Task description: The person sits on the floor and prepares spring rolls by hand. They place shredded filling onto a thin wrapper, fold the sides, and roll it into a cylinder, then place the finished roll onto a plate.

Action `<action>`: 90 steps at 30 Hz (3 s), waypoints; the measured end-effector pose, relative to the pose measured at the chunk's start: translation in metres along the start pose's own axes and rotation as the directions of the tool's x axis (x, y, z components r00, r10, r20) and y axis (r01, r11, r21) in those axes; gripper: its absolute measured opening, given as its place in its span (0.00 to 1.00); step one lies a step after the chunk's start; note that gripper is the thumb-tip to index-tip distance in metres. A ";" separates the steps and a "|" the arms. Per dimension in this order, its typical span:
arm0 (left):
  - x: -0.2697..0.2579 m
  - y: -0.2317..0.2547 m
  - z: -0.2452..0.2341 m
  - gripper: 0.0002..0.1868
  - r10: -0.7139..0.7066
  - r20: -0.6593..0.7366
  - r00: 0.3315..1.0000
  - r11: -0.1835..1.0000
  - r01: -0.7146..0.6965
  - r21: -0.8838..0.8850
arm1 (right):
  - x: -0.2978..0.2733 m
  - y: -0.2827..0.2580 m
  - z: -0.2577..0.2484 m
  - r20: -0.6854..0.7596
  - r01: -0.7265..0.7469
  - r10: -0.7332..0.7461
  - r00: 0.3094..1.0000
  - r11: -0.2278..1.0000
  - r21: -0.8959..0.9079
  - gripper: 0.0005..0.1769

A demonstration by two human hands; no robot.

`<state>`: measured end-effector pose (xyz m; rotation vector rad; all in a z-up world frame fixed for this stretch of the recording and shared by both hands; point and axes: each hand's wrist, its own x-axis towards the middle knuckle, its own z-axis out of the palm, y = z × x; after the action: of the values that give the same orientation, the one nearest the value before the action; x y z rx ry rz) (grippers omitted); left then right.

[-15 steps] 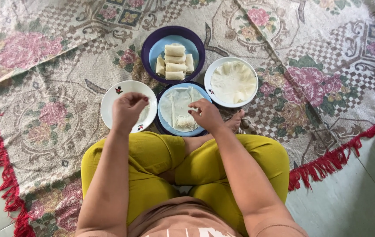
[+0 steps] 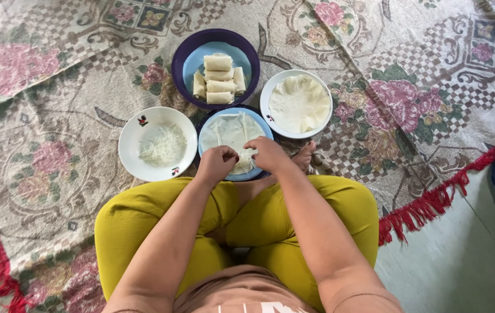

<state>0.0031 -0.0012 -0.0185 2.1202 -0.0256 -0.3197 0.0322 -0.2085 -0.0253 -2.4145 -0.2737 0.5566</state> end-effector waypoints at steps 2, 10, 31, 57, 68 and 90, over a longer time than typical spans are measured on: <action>0.014 -0.018 0.007 0.06 0.002 0.015 1.000 0.997 -0.003 0.081 | 0.008 0.004 0.009 0.010 -0.001 0.001 1.000 1.000 -0.030 0.18; 0.043 -0.067 0.028 0.06 0.000 0.018 1.000 0.943 -0.006 0.331 | 0.026 0.013 0.031 0.049 0.004 0.006 0.999 0.980 -0.199 0.11; 0.055 -0.080 0.015 0.14 -0.067 0.019 0.998 0.966 0.060 0.250 | 0.009 -0.017 0.030 0.064 0.037 -0.032 0.997 0.995 -0.087 0.14; 0.053 -0.070 0.010 0.09 -0.081 -0.015 0.997 0.932 0.081 0.354 | 0.004 -0.009 0.013 0.014 0.102 -0.101 0.995 0.982 -0.162 0.19; 0.051 -0.076 0.020 0.15 0.010 0.078 0.997 0.923 -0.039 0.383 | 0.022 0.015 0.044 0.033 0.104 -0.099 0.995 0.978 -0.179 0.23; 0.008 0.056 -0.137 0.14 -0.128 -0.056 0.990 0.893 0.140 0.427 | 0.020 -0.025 0.027 -0.025 0.163 -0.168 0.985 0.977 -0.139 0.22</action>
<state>0.0498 0.0807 0.0959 2.5739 0.0728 -0.3965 0.0369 -0.1678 -0.0349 -2.5001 -0.5074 0.4307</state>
